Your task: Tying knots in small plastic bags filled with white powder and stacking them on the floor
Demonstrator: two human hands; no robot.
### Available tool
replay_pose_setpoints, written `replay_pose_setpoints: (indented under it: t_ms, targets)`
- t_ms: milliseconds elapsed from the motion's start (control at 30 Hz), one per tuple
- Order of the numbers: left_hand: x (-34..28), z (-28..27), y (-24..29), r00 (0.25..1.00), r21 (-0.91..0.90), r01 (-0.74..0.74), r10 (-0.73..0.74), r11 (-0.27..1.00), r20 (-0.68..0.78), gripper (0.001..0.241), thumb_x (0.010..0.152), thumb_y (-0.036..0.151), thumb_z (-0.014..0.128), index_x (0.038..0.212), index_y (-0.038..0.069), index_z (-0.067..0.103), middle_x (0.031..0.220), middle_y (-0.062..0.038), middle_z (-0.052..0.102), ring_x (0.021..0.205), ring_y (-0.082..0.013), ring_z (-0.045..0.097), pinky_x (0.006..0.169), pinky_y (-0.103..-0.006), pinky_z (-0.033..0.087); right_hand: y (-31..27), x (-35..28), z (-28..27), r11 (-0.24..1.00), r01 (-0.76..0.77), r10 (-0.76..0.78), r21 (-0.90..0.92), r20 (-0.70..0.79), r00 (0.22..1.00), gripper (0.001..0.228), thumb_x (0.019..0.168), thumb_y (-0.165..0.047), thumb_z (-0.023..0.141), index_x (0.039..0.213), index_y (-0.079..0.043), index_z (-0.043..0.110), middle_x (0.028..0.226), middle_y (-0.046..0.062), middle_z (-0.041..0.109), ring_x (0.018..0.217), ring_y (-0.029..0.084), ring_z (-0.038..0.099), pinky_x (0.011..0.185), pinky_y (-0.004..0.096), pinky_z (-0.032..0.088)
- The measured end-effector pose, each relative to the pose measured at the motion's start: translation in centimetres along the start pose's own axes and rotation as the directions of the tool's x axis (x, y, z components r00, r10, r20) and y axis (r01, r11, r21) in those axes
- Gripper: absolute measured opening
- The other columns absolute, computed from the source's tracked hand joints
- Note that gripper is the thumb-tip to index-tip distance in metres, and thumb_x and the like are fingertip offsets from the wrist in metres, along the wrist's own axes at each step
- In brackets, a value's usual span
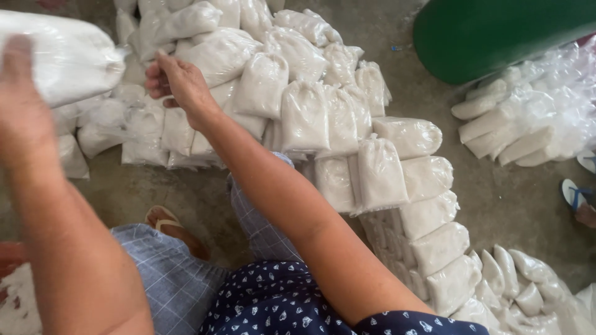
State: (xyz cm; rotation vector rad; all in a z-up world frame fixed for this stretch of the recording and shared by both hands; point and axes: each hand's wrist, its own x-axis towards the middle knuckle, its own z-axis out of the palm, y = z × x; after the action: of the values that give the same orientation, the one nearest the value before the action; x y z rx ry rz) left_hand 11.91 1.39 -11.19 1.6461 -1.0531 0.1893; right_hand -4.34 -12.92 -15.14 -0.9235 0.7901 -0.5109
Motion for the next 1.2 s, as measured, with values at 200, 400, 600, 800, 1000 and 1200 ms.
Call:
replay_pose_setpoints:
  t_ms: [200,400,600,800,1000,1200]
  targets:
    - [0.5,0.1,2.6,0.982,0.016,-0.157,0.158,0.987,-0.105,0.026,0.114,-0.006,0.082,0.130,-0.016,0.063,0.122,-0.032,0.074,0.107,-0.0416,0.075,0.086,-0.0477,0.060,-5.2,-6.1,2.0,0.835,-0.159,0.392,-0.527,0.368,0.843,0.080,0.068,-0.066,0.049,0.119,-0.008,0.071,0.099,0.008,0.081,0.080,0.018,0.072,0.075,0.034,0.053]
    - [-0.1,2.2,3.1,0.984,-0.520,0.164,-0.177,0.838,0.026,0.045,0.110,0.038,0.079,0.131,0.003,0.060,0.131,-0.019,0.068,0.116,-0.0260,0.067,0.100,-0.0416,0.061,1.6,-0.1,2.7,0.888,-0.055,-0.093,0.457,0.295,0.951,0.086,0.068,-0.041,0.089,0.136,-0.006,0.050,0.130,0.016,0.059,0.113,0.036,0.060,0.085,0.054,0.061]
    - [-0.1,1.0,0.6,0.915,-0.236,0.395,-0.358,0.888,0.185,0.033,0.110,0.031,0.085,0.127,0.013,0.062,0.110,-0.004,0.066,0.095,-0.0077,0.060,0.081,-0.0206,0.050,-2.2,-1.1,0.7,0.956,0.065,-0.118,0.285,0.173,0.978,0.088,0.063,-0.034,0.087,0.135,0.003,0.051,0.134,0.023,0.061,0.123,0.038,0.060,0.097,0.050,0.060]
    - [1.7,-0.3,7.0,0.807,0.067,0.308,-0.298,0.949,0.510,0.053,0.096,0.030,0.086,0.136,0.003,0.065,0.116,-0.007,0.065,0.099,-0.0159,0.054,0.080,-0.0317,0.048,-1.6,-1.5,-0.1,0.967,0.252,-0.249,0.033,0.308,0.918,0.055,0.079,-0.033,0.083,0.120,-0.003,0.063,0.109,0.013,0.076,0.098,0.024,0.072,0.075,0.041,0.063]
    - [0.3,1.8,3.8,0.840,-0.254,0.520,-0.433,0.816,0.328,0.033,0.094,0.029,0.091,0.112,0.012,0.069,0.104,0.004,0.070,0.089,-0.0032,0.060,0.076,-0.0225,0.056,-5.3,-4.7,1.3,0.993,0.115,-0.115,0.015,0.235,0.965,0.080,0.073,-0.051,0.074,0.136,-0.006,0.055,0.119,0.016,0.069,0.106,0.029,0.071,0.077,0.043,0.065]
    - [0.6,2.5,3.0,0.823,-0.353,0.566,-0.490,0.745,0.288,0.051,0.088,0.048,0.088,0.120,0.015,0.066,0.114,0.003,0.074,0.101,-0.0051,0.069,0.091,-0.0218,0.059,-4.9,-4.9,1.4,0.989,0.132,-0.106,-0.062,0.312,0.944,0.077,0.074,-0.044,0.076,0.134,-0.001,0.055,0.121,0.017,0.071,0.105,0.030,0.073,0.085,0.043,0.067]
